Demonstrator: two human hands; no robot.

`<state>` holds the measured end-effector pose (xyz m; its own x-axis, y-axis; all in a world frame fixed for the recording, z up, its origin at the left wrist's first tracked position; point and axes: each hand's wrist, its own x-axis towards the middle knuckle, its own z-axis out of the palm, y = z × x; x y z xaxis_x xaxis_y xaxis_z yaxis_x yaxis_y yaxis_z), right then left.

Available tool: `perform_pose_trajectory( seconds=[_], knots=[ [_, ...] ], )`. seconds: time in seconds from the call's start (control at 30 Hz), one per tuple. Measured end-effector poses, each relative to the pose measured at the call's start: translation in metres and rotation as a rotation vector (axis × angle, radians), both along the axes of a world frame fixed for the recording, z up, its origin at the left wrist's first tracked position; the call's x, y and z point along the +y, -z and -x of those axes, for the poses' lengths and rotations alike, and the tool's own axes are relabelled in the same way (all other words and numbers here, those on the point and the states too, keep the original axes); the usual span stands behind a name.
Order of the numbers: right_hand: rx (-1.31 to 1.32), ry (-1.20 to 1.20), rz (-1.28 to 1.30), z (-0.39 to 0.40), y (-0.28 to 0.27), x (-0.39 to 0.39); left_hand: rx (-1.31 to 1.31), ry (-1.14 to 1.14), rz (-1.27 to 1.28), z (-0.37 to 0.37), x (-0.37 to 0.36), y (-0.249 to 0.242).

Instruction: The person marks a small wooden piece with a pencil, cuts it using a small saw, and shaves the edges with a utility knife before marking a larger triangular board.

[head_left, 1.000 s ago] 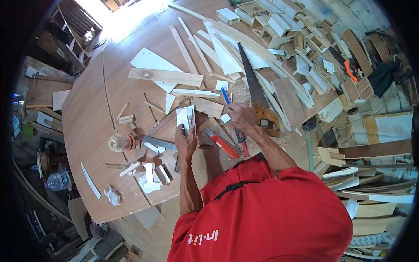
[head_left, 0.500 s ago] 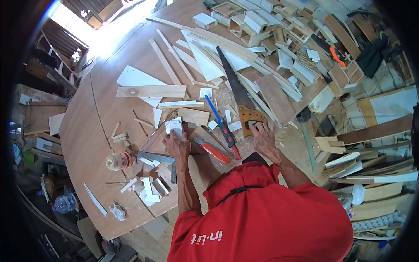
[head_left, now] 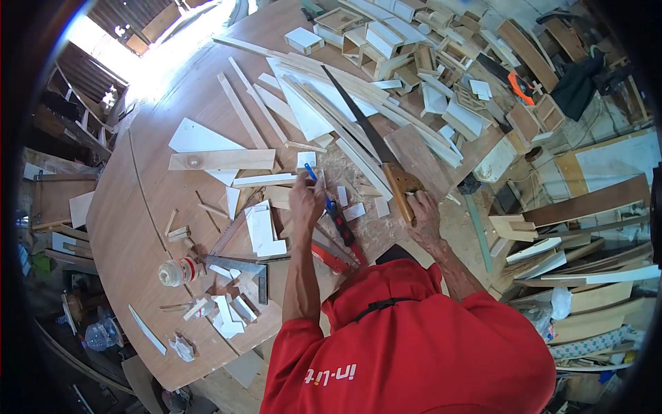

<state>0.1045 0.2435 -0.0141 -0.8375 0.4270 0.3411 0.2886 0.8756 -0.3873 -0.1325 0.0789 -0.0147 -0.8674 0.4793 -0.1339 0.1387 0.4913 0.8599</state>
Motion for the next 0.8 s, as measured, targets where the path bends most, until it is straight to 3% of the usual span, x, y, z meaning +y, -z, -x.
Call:
perform_pose_trajectory(
  seconds=[0.13, 0.2, 0.3, 0.37, 0.43, 0.5, 0.63, 0.73, 0.8],
  knots=[
    [-0.07, 0.06, -0.062, 0.009, -0.013, 0.033, 0.072, 0.078, 0.01, -0.006, 0.058, 0.028],
    [-0.067, 0.043, -0.111, 0.016, -0.008, 0.055, 0.443, 0.007, 0.233, -0.006, 0.084, 0.041],
    [-0.081, 0.025, -0.173, 0.023, -0.004, 0.077, 0.247, -0.02, 0.325, 0.021, 0.106, 0.05],
    [-0.066, -0.014, -0.179, 0.029, -0.004, 0.082, 0.289, -0.167, 0.299, 0.035, 0.107, 0.047],
    [-0.062, -0.019, -0.175, 0.035, 0.004, 0.084, 0.224, -0.132, 0.541, 0.077, 0.111, 0.09],
    [-0.059, -0.004, -0.135, 0.041, 0.008, 0.077, 0.049, -0.195, 0.396, 0.066, 0.111, 0.027],
    [-0.122, 0.021, -0.153, 0.047, 0.021, 0.075, 0.171, -0.214, 0.274, 0.062, 0.12, 0.036],
    [-0.129, 0.014, -0.085, 0.051, 0.013, 0.078, 0.417, -0.339, 0.451, 0.065, 0.131, 0.045],
    [-0.177, 0.009, -0.017, 0.054, 0.018, 0.082, 0.311, -0.316, 0.509, 0.073, 0.136, 0.032]
  ],
)
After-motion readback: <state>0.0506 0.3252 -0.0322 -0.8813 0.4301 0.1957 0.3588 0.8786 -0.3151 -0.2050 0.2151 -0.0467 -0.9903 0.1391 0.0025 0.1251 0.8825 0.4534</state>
